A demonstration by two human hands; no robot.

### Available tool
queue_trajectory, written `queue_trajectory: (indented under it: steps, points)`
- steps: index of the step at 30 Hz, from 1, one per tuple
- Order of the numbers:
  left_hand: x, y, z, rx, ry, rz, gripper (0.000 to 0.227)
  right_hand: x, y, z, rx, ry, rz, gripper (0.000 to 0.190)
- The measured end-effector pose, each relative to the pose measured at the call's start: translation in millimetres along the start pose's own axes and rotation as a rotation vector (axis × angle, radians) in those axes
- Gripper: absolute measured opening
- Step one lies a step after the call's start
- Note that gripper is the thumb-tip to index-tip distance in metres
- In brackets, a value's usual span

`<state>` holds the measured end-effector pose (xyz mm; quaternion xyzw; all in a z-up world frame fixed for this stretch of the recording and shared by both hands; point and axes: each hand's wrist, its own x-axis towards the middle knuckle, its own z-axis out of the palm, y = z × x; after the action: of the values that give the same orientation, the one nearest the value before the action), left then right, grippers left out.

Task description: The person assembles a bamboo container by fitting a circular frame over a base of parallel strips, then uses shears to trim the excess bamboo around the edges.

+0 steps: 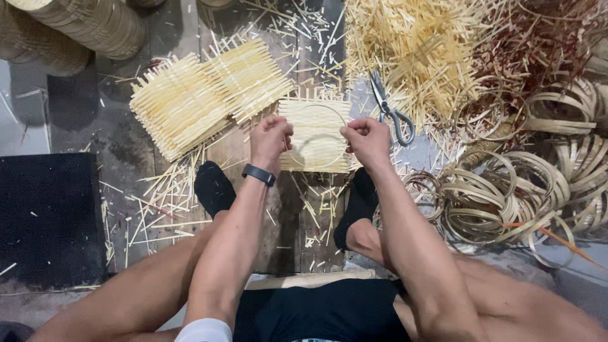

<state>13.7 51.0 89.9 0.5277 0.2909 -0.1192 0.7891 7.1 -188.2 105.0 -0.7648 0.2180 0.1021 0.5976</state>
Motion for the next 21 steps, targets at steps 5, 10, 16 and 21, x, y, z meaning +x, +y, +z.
queue_trajectory:
  steps: [5, 10, 16, 21]
  points:
    - [27.6, -38.8, -13.7, 0.708, 0.122, 0.499, 0.018, 23.1, 37.1, 17.3, -0.315, 0.156, -0.163, 0.021]
    - [33.6, -47.2, -17.0, 0.95, 0.194, 0.413, 0.02, 24.7, 57.7, 24.1, -0.367, 0.186, -0.14, 0.02]
    - [33.7, -33.8, -19.5, 0.943, 0.234, 0.323, 0.02, 23.4, 54.7, 22.1, -0.306, 0.146, -0.124, 0.018]
    - [43.4, -36.6, -23.4, 0.925, 0.18, 0.301, 0.02, 25.6, 56.7, 16.7, -0.324, 0.126, -0.115, 0.019]
